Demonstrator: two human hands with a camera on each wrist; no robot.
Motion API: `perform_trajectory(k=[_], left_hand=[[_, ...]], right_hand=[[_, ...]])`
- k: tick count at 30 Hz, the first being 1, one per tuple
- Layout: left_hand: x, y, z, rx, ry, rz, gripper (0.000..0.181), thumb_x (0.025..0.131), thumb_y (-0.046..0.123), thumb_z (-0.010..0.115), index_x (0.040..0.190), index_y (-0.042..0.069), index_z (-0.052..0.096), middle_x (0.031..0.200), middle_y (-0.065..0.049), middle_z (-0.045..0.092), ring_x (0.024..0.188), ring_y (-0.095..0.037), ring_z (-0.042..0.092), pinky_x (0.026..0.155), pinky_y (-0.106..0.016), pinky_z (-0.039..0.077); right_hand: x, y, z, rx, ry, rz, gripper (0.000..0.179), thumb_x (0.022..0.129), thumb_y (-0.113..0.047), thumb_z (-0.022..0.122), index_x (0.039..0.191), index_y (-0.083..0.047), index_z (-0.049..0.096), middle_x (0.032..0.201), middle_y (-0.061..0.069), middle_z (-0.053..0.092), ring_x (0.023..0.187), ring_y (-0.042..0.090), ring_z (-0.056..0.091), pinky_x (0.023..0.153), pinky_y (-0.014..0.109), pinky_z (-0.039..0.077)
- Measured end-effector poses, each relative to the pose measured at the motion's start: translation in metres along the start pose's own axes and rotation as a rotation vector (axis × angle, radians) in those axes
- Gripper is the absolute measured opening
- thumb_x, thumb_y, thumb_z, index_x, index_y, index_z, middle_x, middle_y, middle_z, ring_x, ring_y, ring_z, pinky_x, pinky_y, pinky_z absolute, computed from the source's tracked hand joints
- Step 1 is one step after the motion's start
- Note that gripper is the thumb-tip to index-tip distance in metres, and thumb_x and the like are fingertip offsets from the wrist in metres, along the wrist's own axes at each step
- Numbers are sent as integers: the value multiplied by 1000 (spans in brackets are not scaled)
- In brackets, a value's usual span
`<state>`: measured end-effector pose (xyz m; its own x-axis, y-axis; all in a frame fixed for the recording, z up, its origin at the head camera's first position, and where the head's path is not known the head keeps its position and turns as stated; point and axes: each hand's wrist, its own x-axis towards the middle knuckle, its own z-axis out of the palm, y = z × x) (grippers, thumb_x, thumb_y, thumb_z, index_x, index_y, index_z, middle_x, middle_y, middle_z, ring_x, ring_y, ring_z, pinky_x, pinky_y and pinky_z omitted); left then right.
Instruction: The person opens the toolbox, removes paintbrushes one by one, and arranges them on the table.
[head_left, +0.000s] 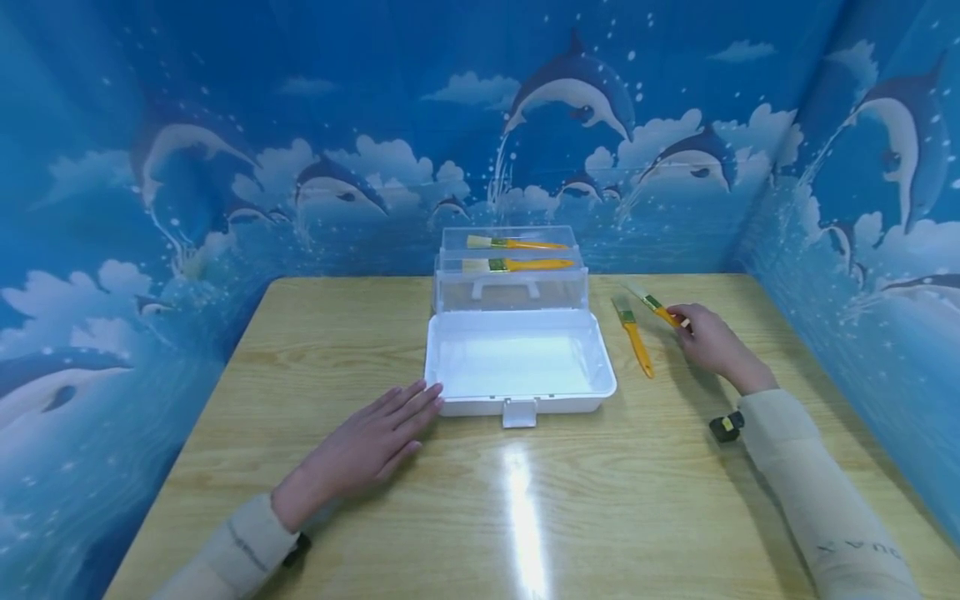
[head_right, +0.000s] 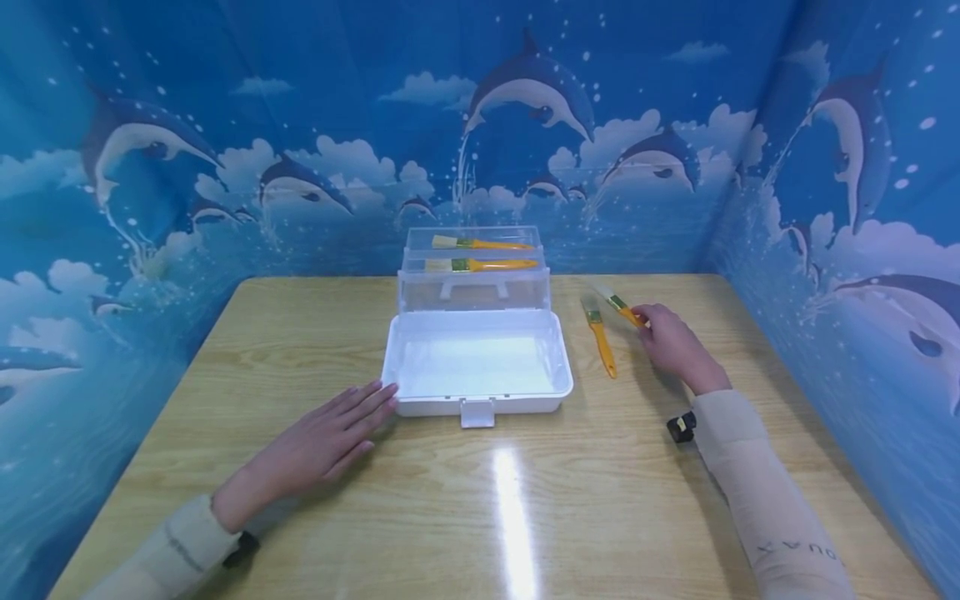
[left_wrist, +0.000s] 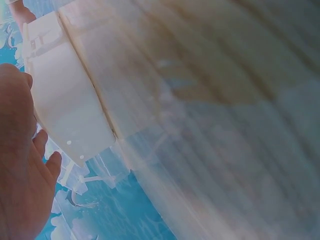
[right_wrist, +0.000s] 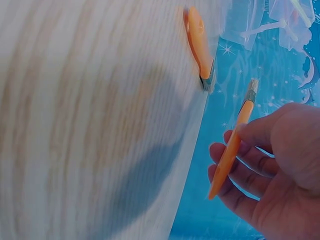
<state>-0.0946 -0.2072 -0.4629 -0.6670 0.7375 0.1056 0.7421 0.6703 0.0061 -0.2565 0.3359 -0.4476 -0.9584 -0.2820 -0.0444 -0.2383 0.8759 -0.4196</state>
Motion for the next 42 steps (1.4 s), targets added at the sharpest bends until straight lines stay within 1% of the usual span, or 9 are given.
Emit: perform_trajectory(k=[9,17,26,34,42], left_hand=[[0,0,0,-2,8,7,62,109,30,47,163,12,22,171,-2,15,157,-23,16,128,-44,20],[-1,-1,-2,-10,-9,0,62,109,31,46,163,12,21,171,-2,14,157,-23,15,128,-44,20],[0,0,-2,-9,-7,0,62,109,31,45,163,12,21,171,-2,14,157,-22,15,128,-44,20],[-1,0,-4,-33,-8,-8,61,109,29,47,163,13,23,171,-1,15,157,-22,15,128,-45,21],[0,-1,-2,-40,-18,-7,62,110,31,44,163,14,19,172,1,11,158,-21,12,129,-43,18]], right_hand=[[-3,-1,0,-20,15,19,43,100,4,50,140,19,44,124,39,53,106,49,59,86,61,54],[-1,-1,4,-50,10,37,43,100,4,49,140,20,43,124,42,53,112,54,56,91,65,51],[3,-5,5,-107,-36,126,43,102,2,45,141,20,41,131,44,48,120,58,50,99,69,46],[4,-7,7,-125,-62,146,43,102,1,44,139,21,42,132,45,49,118,58,52,97,68,48],[6,-13,7,-142,-100,190,41,100,0,46,134,24,45,133,45,50,121,59,51,100,68,47]])
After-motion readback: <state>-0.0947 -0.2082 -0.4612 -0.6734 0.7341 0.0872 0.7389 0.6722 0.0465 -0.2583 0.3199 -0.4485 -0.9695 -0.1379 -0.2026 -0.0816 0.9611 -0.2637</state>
